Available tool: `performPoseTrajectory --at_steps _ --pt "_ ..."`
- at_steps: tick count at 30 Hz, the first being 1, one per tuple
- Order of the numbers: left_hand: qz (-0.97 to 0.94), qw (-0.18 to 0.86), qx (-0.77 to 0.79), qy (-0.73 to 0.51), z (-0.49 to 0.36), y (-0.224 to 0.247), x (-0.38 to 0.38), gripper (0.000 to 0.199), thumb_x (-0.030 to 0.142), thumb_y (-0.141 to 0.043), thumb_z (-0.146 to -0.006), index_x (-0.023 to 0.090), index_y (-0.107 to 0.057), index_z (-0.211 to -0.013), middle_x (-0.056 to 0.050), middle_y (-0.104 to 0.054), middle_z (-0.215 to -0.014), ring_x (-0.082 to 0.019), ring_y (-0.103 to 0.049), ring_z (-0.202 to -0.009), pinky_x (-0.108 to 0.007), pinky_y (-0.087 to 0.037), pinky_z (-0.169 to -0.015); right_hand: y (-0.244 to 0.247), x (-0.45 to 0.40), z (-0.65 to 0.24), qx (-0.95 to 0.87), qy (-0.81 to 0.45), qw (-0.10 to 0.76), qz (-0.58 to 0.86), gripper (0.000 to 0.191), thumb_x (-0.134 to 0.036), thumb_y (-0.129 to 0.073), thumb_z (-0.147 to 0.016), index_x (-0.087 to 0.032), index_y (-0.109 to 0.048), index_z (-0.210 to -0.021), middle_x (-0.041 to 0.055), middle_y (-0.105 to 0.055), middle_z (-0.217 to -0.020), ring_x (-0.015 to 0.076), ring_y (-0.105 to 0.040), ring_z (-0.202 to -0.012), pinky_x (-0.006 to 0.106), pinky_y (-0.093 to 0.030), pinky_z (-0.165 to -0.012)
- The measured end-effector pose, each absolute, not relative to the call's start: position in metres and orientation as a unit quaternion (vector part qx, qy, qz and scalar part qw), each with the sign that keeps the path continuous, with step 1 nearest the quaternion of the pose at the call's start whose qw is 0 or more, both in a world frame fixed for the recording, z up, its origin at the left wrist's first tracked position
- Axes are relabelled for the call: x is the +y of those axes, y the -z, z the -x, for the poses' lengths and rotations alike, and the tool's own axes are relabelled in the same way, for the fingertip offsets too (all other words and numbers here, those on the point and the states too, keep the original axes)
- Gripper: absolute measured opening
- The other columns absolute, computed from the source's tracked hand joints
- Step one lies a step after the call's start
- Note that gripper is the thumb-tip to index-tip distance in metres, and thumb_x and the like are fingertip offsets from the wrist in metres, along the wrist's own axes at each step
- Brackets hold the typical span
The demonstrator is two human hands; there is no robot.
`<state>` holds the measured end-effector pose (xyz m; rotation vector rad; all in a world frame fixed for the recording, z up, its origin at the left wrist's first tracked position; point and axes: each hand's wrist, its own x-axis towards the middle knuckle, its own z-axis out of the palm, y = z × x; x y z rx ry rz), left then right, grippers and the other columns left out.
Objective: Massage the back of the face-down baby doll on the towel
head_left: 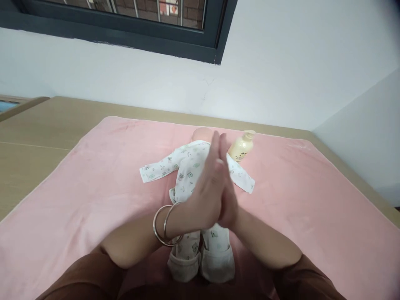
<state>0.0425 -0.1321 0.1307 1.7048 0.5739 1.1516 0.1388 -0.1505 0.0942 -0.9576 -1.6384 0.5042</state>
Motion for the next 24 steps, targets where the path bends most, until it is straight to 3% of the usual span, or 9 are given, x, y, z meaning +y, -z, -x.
performPoseTrajectory --at_steps 5,11,13,15,17,19,22,24 --pt "-0.629 0.470 0.319 -0.530 -0.044 -0.108 -0.108 0.057 0.054 -0.017 -0.107 0.037 -0.025 -0.161 0.007 -0.021 -0.173 -0.021 -0.005 -0.162 -0.046 -0.016 -0.136 -0.090 -0.148 -0.127 -0.735 -0.228 0.504 0.391 0.060 -0.049 -0.020 -0.109 -0.041 -0.001 -0.165 -0.0093 -0.010 -0.174 0.0223 0.003 -0.162 0.051 -0.012 -0.136" --pt "-0.679 0.494 0.309 -0.446 -0.052 -0.092 -0.128 0.054 0.050 -0.018 -0.108 0.041 -0.022 -0.162 0.009 -0.027 -0.170 -0.020 -0.008 -0.162 -0.045 -0.024 -0.134 -0.101 -0.141 -0.147 -0.692 -0.245 0.531 0.424 0.063 -0.059 -0.027 -0.106 -0.038 -0.017 -0.165 -0.0076 -0.012 -0.174 0.0215 0.002 -0.162 0.052 -0.008 -0.135" --pt "-0.704 0.492 0.294 -0.420 -0.053 -0.096 -0.132 0.055 0.046 -0.022 -0.109 0.038 -0.023 -0.163 0.007 -0.027 -0.171 -0.021 -0.012 -0.162 -0.044 -0.027 -0.133 -0.103 -0.130 -0.159 -0.662 -0.251 0.555 0.437 0.063 -0.063 -0.026 -0.105 -0.037 -0.025 -0.163 -0.0069 -0.015 -0.173 0.0214 -0.004 -0.162 0.051 -0.011 -0.135" --pt "-0.726 0.471 0.297 -0.404 -0.054 -0.098 -0.125 0.056 0.042 -0.030 -0.107 0.032 -0.026 -0.162 0.003 -0.027 -0.171 -0.022 -0.017 -0.161 -0.045 -0.028 -0.133 -0.097 -0.115 -0.171 -0.613 -0.289 0.566 0.470 0.063 -0.063 -0.026 -0.105 -0.036 -0.027 -0.162 -0.0040 -0.023 -0.172 0.0209 -0.019 -0.160 0.050 -0.022 -0.133" --pt "-0.742 0.426 0.336 -0.394 -0.056 -0.094 -0.106 0.056 0.034 -0.036 -0.104 0.023 -0.035 -0.159 -0.004 -0.034 -0.168 -0.024 -0.026 -0.159 -0.048 -0.029 -0.132 -0.083 -0.100 -0.179 -0.581 -0.313 0.545 0.517 0.064 -0.060 -0.034 -0.104 -0.031 -0.032 -0.161 0.0018 -0.036 -0.167 0.0224 -0.034 -0.155 0.049 -0.032 -0.129" --pt "-0.746 0.372 0.400 -0.381 -0.056 -0.083 -0.079 0.054 0.024 -0.037 -0.100 0.014 -0.046 -0.152 -0.012 -0.045 -0.162 -0.026 -0.037 -0.154 -0.051 -0.032 -0.131 -0.063 -0.089 -0.182 -0.597 -0.283 0.484 0.574 0.064 -0.056 -0.039 -0.102 -0.024 -0.042 -0.157 0.0080 -0.045 -0.162 0.0261 -0.040 -0.152 0.052 -0.032 -0.128" --pt "-0.751 0.285 0.464 -0.374 -0.055 -0.055 -0.038 0.053 0.012 -0.034 -0.093 0.008 -0.056 -0.142 -0.015 -0.054 -0.154 -0.027 -0.042 -0.151 -0.052 -0.031 -0.130 -0.033 -0.079 -0.185 -0.683 -0.185 0.362 0.606 0.061 -0.044 -0.041 -0.100 -0.014 -0.049 -0.152 0.0126 -0.035 -0.166 0.0304 -0.025 -0.159 0.057 -0.016 -0.132" --pt "-0.768 0.225 0.476 -0.364 -0.054 -0.034 -0.021 0.052 0.013 -0.035 -0.094 0.004 -0.058 -0.139 -0.018 -0.054 -0.153 -0.031 -0.040 -0.152 -0.054 -0.030 -0.130 -0.021 -0.074 -0.191 -0.718 -0.135 0.309 0.610 0.060 -0.042 -0.041 -0.100 -0.014 -0.050 -0.152 0.0117 -0.029 -0.169 0.0309 -0.016 -0.161 0.060 -0.009 -0.131"
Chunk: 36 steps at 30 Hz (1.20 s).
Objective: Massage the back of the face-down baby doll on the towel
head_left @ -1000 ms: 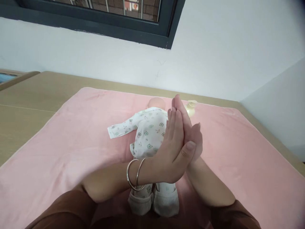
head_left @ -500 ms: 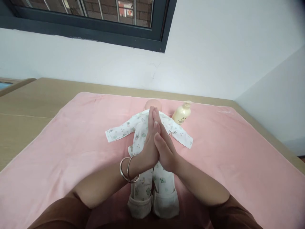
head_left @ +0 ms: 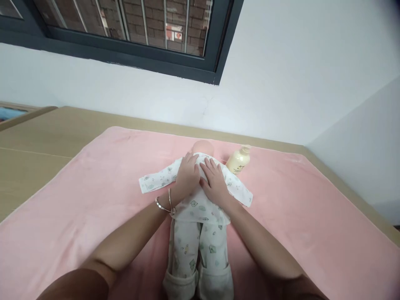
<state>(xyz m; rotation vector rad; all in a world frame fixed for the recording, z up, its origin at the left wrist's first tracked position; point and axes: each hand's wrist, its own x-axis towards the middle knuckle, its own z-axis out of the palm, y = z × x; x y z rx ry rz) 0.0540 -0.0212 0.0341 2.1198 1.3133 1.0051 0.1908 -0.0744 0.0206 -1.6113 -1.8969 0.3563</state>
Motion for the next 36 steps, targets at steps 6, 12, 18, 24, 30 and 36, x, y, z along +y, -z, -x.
performPoseTrajectory --at_steps 6,12,18,24,30,36 --pt "-0.787 0.116 0.481 -0.368 -0.057 0.005 -0.013 0.049 0.021 -0.036 -0.098 0.005 -0.060 -0.137 -0.020 -0.056 -0.150 -0.035 -0.046 -0.147 -0.058 -0.035 -0.126 -0.019 -0.065 -0.204 -0.677 -0.096 0.264 0.680 0.067 -0.047 -0.030 -0.105 -0.004 -0.042 -0.155 0.0206 -0.034 -0.165 0.0333 -0.026 -0.158 0.057 -0.018 -0.130" --pt "-0.785 0.126 0.466 -0.388 -0.052 0.006 -0.011 0.044 0.023 -0.034 -0.100 0.012 -0.063 -0.131 -0.016 -0.064 -0.142 -0.029 -0.054 -0.141 -0.056 -0.040 -0.124 -0.022 -0.076 -0.173 -0.733 -0.021 0.232 0.640 0.057 -0.023 -0.030 -0.101 -0.003 -0.048 -0.151 0.0191 -0.035 -0.165 0.0333 -0.025 -0.158 0.056 -0.023 -0.130" --pt "-0.779 0.168 0.457 -0.395 -0.049 0.003 -0.014 0.048 0.023 -0.031 -0.099 0.011 -0.062 -0.133 -0.016 -0.061 -0.146 -0.028 -0.050 -0.144 -0.057 -0.035 -0.127 -0.036 -0.042 -0.190 -0.709 -0.072 0.228 0.664 0.055 -0.033 -0.030 -0.105 -0.012 -0.049 -0.152 0.0151 -0.040 -0.163 0.0343 -0.035 -0.153 0.060 -0.028 -0.125" --pt "-0.729 0.227 0.490 -0.421 -0.049 0.001 -0.018 0.048 0.024 -0.034 -0.098 0.010 -0.059 -0.136 -0.017 -0.059 -0.148 -0.028 -0.053 -0.142 -0.054 -0.038 -0.125 -0.033 -0.072 -0.165 -0.708 0.010 0.187 0.681 0.058 -0.027 -0.035 -0.102 -0.003 -0.044 -0.154 0.0231 -0.036 -0.163 0.0414 -0.029 -0.154 0.060 -0.026 -0.125" --pt "-0.740 0.213 0.484 -0.416 -0.051 -0.002 -0.022 0.047 0.023 -0.034 -0.098 0.009 -0.060 -0.135 -0.018 -0.061 -0.146 -0.028 -0.052 -0.142 -0.054 -0.038 -0.126 -0.038 -0.055 -0.190 -0.756 -0.076 0.187 0.623 0.055 -0.034 -0.030 -0.105 -0.017 -0.046 -0.155 0.0088 -0.034 -0.167 0.0324 -0.026 -0.158 0.058 -0.022 -0.128" --pt "-0.760 0.162 0.487 -0.398 -0.052 -0.003 -0.023 0.047 0.023 -0.036 -0.098 0.006 -0.061 -0.134 -0.019 -0.062 -0.143 -0.030 -0.053 -0.141 -0.053 -0.039 -0.125 -0.032 -0.067 -0.177 -0.671 -0.017 0.168 0.721 0.064 -0.033 -0.032 -0.104 0.007 -0.035 -0.155 0.0327 -0.034 -0.161 0.0431 -0.031 -0.153 0.062 -0.027 -0.124"
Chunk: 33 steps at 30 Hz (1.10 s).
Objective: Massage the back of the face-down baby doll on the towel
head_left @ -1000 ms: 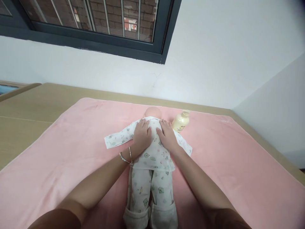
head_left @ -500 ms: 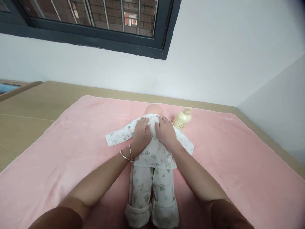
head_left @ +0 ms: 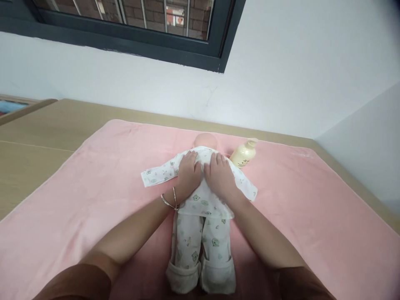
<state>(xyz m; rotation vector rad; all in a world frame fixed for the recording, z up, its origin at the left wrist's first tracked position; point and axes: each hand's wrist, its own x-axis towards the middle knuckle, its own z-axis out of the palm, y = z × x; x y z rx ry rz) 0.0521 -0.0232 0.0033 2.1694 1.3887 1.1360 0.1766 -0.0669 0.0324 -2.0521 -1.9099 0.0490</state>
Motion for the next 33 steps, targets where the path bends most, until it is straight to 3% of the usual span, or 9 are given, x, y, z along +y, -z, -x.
performPoseTrajectory --at_steps 3,6,11,16,19,23,27,30,33 --pt "-0.785 0.112 0.482 -0.373 -0.050 -0.008 -0.027 0.047 0.020 -0.032 -0.100 0.005 -0.063 -0.131 -0.021 -0.065 -0.139 -0.031 -0.056 -0.138 -0.053 -0.041 -0.122 -0.031 -0.078 -0.164 -0.717 0.003 0.187 0.671 0.057 -0.023 -0.031 -0.102 -0.003 -0.044 -0.153 0.0260 -0.034 -0.163 0.0410 -0.028 -0.155 0.062 -0.027 -0.124" --pt "-0.807 0.064 0.476 -0.343 -0.052 -0.013 -0.039 0.045 0.019 -0.036 -0.098 0.006 -0.062 -0.132 -0.022 -0.065 -0.138 -0.033 -0.056 -0.138 -0.054 -0.043 -0.119 -0.031 -0.063 -0.178 -0.722 -0.043 0.213 0.656 0.056 -0.026 -0.025 -0.103 -0.006 -0.049 -0.150 0.0195 -0.041 -0.162 0.0363 -0.033 -0.154 0.058 -0.028 -0.125" --pt "-0.836 0.046 0.438 -0.327 -0.058 -0.016 -0.053 0.047 0.019 -0.040 -0.096 0.008 -0.058 -0.138 -0.020 -0.058 -0.148 -0.033 -0.048 -0.146 -0.053 -0.037 -0.124 -0.029 -0.036 -0.207 -0.647 -0.070 0.230 0.724 0.060 -0.039 -0.029 -0.105 0.000 -0.053 -0.144 0.0258 -0.050 -0.153 0.0360 -0.043 -0.147 0.056 -0.025 -0.126" --pt "-0.804 0.147 0.480 -0.319 -0.050 -0.012 -0.009 0.053 0.030 -0.043 -0.096 0.003 -0.055 -0.140 -0.023 -0.056 -0.149 -0.034 -0.049 -0.144 -0.054 -0.036 -0.125 -0.031 -0.066 -0.177 -0.664 -0.008 0.185 0.725 0.062 -0.030 -0.032 -0.104 0.009 -0.041 -0.151 0.0315 -0.042 -0.156 0.0416 -0.036 -0.150 0.056 -0.024 -0.126" --pt "-0.789 0.184 0.505 -0.296 -0.046 -0.010 0.015 0.050 0.033 -0.041 -0.096 0.005 -0.059 -0.134 -0.024 -0.057 -0.147 -0.034 -0.050 -0.142 -0.055 -0.036 -0.125 -0.037 -0.079 -0.164 -0.694 0.003 0.186 0.696 0.060 -0.028 -0.031 -0.104 0.006 -0.039 -0.154 0.0298 -0.040 -0.159 0.0396 -0.033 -0.153 0.054 -0.024 -0.127" --pt "-0.821 0.114 0.466 -0.308 -0.049 -0.010 0.000 0.050 0.032 -0.032 -0.099 0.004 -0.059 -0.131 -0.026 -0.060 -0.142 -0.033 -0.051 -0.142 -0.056 -0.035 -0.124 -0.040 -0.063 -0.181 -0.697 -0.044 0.197 0.688 0.057 -0.027 -0.026 -0.106 -0.001 -0.044 -0.153 0.0246 -0.043 -0.159 0.0344 -0.034 -0.153 0.052 -0.028 -0.126" --pt "-0.839 0.042 0.441 -0.315 -0.056 -0.012 -0.035 0.051 0.026 -0.032 -0.100 0.000 -0.053 -0.139 -0.027 -0.054 -0.149 -0.035 -0.043 -0.149 -0.056 -0.034 -0.125 -0.036 -0.042 -0.199 -0.662 -0.068 0.200 0.719 0.062 -0.035 -0.032 -0.105 0.005 -0.040 -0.152 0.0258 -0.042 -0.159 0.0358 -0.034 -0.152 0.051 -0.028 -0.126" --pt "-0.844 0.046 0.436 -0.309 -0.055 -0.013 -0.031 0.049 0.025 -0.033 -0.099 0.002 -0.054 -0.137 -0.025 -0.056 -0.147 -0.034 -0.047 -0.146 -0.054 -0.036 -0.125 -0.037 -0.050 -0.192 -0.671 -0.036 0.195 0.715 0.061 -0.033 -0.032 -0.104 0.006 -0.041 -0.151 0.0272 -0.046 -0.156 0.0383 -0.039 -0.149 0.054 -0.029 -0.124" --pt "-0.842 0.088 0.448 -0.289 -0.048 -0.016 -0.008 0.040 0.026 -0.038 -0.095 0.008 -0.061 -0.122 -0.022 -0.066 -0.132 -0.033 -0.058 -0.132 -0.054 -0.043 -0.119 -0.041 -0.072 -0.175 -0.699 0.003 0.173 0.694 0.059 -0.029 -0.031 -0.104 0.006 -0.042 -0.151 0.0296 -0.047 -0.154 0.0398 -0.041 -0.148 0.055 -0.029 -0.124"
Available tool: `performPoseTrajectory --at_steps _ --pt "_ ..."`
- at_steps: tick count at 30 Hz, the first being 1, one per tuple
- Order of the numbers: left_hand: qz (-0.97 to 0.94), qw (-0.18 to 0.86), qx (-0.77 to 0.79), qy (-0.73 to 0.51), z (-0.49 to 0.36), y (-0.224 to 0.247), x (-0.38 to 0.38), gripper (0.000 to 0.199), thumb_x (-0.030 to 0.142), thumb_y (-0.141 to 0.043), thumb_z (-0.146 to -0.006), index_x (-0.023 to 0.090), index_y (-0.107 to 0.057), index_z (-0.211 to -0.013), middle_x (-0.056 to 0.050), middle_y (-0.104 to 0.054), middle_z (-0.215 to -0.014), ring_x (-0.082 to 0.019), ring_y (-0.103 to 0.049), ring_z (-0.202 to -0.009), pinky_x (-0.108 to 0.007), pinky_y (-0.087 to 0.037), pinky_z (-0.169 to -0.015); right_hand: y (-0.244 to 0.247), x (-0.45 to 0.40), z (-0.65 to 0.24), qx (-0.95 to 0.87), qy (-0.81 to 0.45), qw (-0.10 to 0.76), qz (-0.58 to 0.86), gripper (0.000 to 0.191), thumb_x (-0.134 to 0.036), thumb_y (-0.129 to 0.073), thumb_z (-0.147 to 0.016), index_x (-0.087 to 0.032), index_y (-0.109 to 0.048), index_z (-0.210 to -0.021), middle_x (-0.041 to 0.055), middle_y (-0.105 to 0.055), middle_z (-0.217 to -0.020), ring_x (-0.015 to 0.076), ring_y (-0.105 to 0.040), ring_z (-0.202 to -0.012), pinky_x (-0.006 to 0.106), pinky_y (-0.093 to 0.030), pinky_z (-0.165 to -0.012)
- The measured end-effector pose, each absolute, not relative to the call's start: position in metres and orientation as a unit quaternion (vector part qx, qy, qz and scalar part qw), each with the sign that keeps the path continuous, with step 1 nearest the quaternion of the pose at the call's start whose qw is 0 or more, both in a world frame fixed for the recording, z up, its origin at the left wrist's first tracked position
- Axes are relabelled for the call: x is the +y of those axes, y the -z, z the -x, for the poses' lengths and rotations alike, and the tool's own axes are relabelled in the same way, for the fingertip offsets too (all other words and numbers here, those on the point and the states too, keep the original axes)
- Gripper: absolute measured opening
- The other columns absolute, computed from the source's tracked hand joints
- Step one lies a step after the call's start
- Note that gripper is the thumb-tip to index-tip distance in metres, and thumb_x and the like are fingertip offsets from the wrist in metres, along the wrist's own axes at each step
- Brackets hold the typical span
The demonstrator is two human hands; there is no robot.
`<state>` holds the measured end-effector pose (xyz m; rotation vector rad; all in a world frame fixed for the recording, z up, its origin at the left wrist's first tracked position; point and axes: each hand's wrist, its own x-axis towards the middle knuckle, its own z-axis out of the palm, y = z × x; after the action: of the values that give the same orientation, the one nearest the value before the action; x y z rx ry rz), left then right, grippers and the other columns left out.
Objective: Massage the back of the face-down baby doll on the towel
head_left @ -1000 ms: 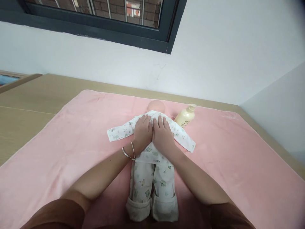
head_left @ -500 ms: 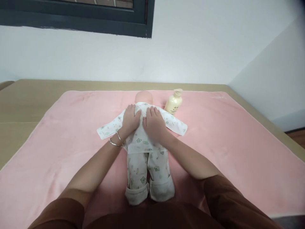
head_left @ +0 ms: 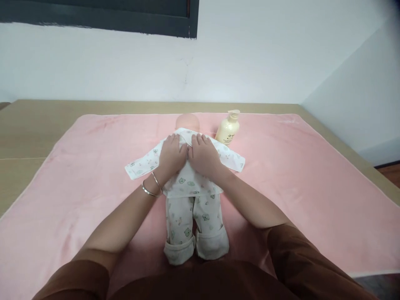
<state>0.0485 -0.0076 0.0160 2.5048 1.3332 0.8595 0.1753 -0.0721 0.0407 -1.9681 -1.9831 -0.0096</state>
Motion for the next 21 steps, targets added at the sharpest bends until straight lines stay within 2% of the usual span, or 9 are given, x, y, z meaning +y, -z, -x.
performPoseTrajectory --at_steps 2,4,8,12,18,21 --pt "-0.829 0.113 0.472 -0.278 -0.046 -0.018 0.003 0.034 0.026 -0.039 -0.094 0.011 -0.063 -0.111 -0.022 -0.069 -0.118 -0.032 -0.063 -0.119 -0.053 -0.048 -0.113 -0.044 -0.081 -0.168 -0.708 0.017 0.165 0.687 0.057 -0.028 -0.030 -0.105 0.003 -0.044 -0.152 0.0284 -0.047 -0.154 0.0389 -0.041 -0.148 0.054 -0.028 -0.125" --pt "-0.831 0.105 0.471 -0.275 -0.048 -0.019 0.002 0.034 0.024 -0.036 -0.095 0.011 -0.063 -0.109 -0.021 -0.069 -0.116 -0.033 -0.062 -0.121 -0.055 -0.046 -0.114 -0.045 -0.078 -0.169 -0.713 0.009 0.168 0.681 0.056 -0.026 -0.028 -0.105 0.000 -0.045 -0.152 0.0262 -0.048 -0.155 0.0366 -0.041 -0.148 0.053 -0.029 -0.125" --pt "-0.860 0.052 0.431 -0.266 -0.056 -0.024 -0.030 0.044 0.020 -0.030 -0.098 0.004 -0.059 -0.128 -0.025 -0.060 -0.140 -0.035 -0.048 -0.143 -0.056 -0.033 -0.125 -0.044 -0.052 -0.192 -0.691 -0.058 0.182 0.697 0.057 -0.029 -0.028 -0.106 0.004 -0.043 -0.149 0.0264 -0.044 -0.157 0.0342 -0.038 -0.150 0.050 -0.030 -0.125" --pt "-0.864 0.067 0.433 -0.248 -0.056 -0.032 -0.045 0.047 0.018 -0.034 -0.097 0.003 -0.057 -0.135 -0.023 -0.057 -0.147 -0.033 -0.046 -0.146 -0.051 -0.037 -0.124 -0.043 -0.048 -0.198 -0.668 -0.076 0.175 0.719 0.063 -0.034 -0.029 -0.106 0.010 -0.040 -0.149 0.0289 -0.040 -0.159 0.0374 -0.034 -0.152 0.051 -0.026 -0.127" --pt "-0.826 0.126 0.487 -0.255 -0.046 -0.032 -0.007 0.034 0.025 -0.039 -0.096 0.011 -0.065 -0.113 -0.019 -0.070 -0.121 -0.031 -0.063 -0.121 -0.048 -0.048 -0.112 -0.048 -0.078 -0.173 -0.703 -0.013 0.152 0.695 0.061 -0.030 -0.030 -0.105 0.007 -0.037 -0.154 0.0280 -0.041 -0.159 0.0382 -0.036 -0.152 0.054 -0.026 -0.127" --pt "-0.822 0.127 0.482 -0.274 -0.045 -0.026 -0.003 0.033 0.028 -0.037 -0.098 0.013 -0.062 -0.114 -0.017 -0.069 -0.122 -0.030 -0.062 -0.118 -0.047 -0.049 -0.109 -0.070 -0.087 -0.176 -0.716 -0.023 0.143 0.683 0.055 -0.027 -0.034 -0.103 0.003 -0.048 -0.147 0.0265 -0.050 -0.153 0.0384 -0.045 -0.146 0.058 -0.035 -0.122"
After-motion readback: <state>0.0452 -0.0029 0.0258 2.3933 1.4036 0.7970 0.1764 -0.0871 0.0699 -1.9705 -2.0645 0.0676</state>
